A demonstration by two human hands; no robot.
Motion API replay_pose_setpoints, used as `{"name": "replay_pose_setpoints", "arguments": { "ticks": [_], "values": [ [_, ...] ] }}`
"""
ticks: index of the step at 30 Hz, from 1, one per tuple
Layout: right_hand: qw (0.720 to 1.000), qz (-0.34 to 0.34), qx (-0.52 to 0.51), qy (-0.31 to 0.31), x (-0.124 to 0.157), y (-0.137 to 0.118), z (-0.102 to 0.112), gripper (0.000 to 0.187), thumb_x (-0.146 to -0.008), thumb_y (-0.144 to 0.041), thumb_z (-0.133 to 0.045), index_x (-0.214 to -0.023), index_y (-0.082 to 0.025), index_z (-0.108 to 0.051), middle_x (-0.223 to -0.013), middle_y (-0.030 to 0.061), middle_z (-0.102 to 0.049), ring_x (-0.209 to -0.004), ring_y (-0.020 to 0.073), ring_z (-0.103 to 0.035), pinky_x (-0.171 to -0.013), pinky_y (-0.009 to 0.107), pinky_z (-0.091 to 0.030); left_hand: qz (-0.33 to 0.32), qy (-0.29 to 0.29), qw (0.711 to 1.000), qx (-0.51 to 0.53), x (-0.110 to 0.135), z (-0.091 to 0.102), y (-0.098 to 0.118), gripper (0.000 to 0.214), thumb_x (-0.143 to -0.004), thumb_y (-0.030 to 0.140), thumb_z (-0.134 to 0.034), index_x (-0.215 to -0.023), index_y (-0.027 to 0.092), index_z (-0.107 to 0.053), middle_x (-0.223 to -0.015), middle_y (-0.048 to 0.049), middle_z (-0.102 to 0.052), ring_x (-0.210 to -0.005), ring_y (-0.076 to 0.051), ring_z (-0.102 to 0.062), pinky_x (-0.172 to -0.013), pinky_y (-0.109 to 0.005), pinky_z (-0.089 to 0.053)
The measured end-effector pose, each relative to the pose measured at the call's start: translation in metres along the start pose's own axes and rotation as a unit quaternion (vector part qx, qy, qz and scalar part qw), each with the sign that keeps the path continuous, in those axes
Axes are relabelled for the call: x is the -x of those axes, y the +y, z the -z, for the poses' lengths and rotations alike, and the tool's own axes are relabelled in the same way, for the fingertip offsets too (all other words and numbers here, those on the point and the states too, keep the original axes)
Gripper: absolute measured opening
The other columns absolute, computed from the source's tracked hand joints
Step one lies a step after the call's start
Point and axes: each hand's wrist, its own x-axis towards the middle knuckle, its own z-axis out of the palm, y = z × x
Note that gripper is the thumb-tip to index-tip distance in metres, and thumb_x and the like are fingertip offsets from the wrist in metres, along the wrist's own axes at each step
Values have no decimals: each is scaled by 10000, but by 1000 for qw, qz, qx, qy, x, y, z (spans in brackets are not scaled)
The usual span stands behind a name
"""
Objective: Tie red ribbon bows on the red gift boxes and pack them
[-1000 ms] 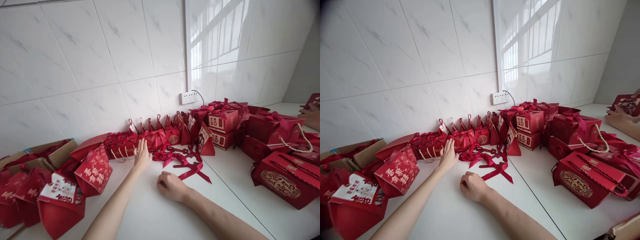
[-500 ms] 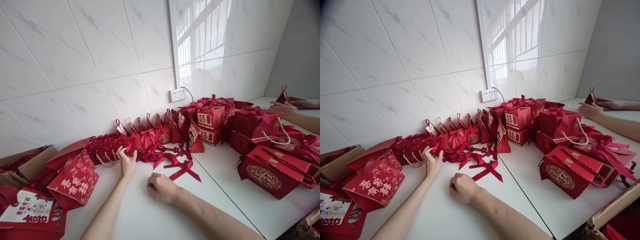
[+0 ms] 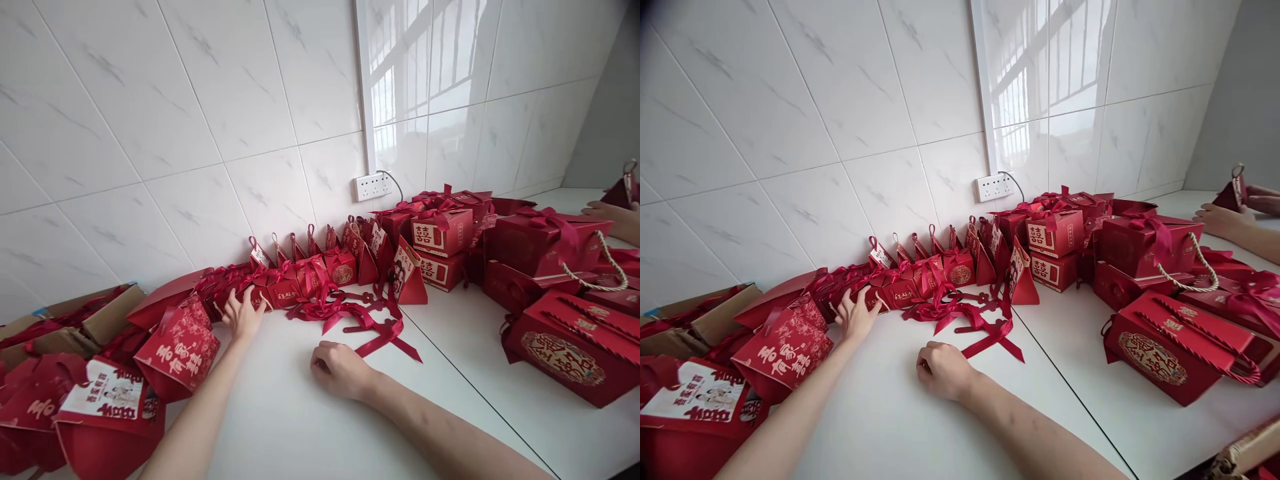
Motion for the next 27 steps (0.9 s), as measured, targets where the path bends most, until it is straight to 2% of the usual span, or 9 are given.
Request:
{"name": "replay_pose_setpoints", "arguments": {
  "ticks": [5,8,12,15,20,22,23,24,27],
  "values": [
    [1000,-1,-13,-1,-1,1,3,144,-746,-82,-501,-738,-163,-620,-799,47,-628,-659,137,-538,-621,242,-409,29,55,997,56,13,-9,-1,461,-691,371,-691,-1018,167,-438,-1305,-214,-319,-1232,-404,-366,-929,-606,-364],
    [1000,-1,-30,3,-1,1,4,137,-740,-77,-506,-716,-164,-609,-792,47,-620,-664,144,-545,-627,255,-419,19,89,990,105,25,-4,-4,464,-642,352,-702,-936,190,-381,-1133,-144,-395,-1152,-334,-440,-934,-521,-416],
    [997,4,-71,26,1,2,6,118,-781,-142,-525,-871,-157,-600,-839,57,-601,-707,157,-555,-679,291,-462,-1,148,978,147,43,23,-9,508,-620,355,-657,-955,215,-302,-1088,-104,-377,-1107,-274,-447,-971,-467,-409],
    [994,2,-96,60,2,4,8,394,-814,-287,-562,-1164,-134,-465,-1061,122,-528,-872,187,-547,-763,337,-487,-18,159,967,198,59,49,-14,586,-638,447,-605,-1033,208,-243,-1084,-119,-382,-967,-239,-511,-865,-440,-479],
    [976,20,-192,105,5,0,16,786,-671,-392,-730,-1301,-212,-297,-1259,141,-391,-1102,245,-471,-827,394,-491,-142,64,932,327,89,75,-14,652,-602,486,-603,-1102,216,-285,-1118,-135,-458,-977,-284,-548,-845,-465,-499],
    [965,57,-229,110,8,-5,20,875,-644,-415,-751,-1333,-221,-247,-1322,144,-373,-1161,256,-458,-927,432,-445,-152,-23,927,341,103,73,-8,628,-596,483,-604,-1116,223,-368,-1082,-129,-521,-975,-320,-575,-807,-472,-523],
    [964,70,-234,108,9,-6,22,891,-650,-420,-745,-1349,-210,-233,-1353,151,-363,-1218,269,-428,-993,448,-394,-164,-107,918,346,109,70,-4,634,-584,486,-623,-1126,233,-411,-1071,-121,-555,-964,-328,-595,-768,-453,-545],
    [966,73,-229,95,10,-7,23,928,-631,-424,-760,-1358,-196,-230,-1390,161,-344,-1277,288,-380,-1047,458,-336,-147,-145,910,360,115,67,-1,624,-599,501,-606,-1146,251,-441,-1069,-110,-580,-967,-335,-604,-739,-440,-557],
    [975,52,-212,47,11,-6,22,974,-611,-413,-778,-1381,-201,-220,-1369,146,-426,-1272,294,-417,-1056,453,-330,-128,-177,896,387,127,54,10,606,-596,518,-606,-1154,321,-473,-1005,-74,-639,-866,-335,-645,-597,-423,-576]
  ]
}}
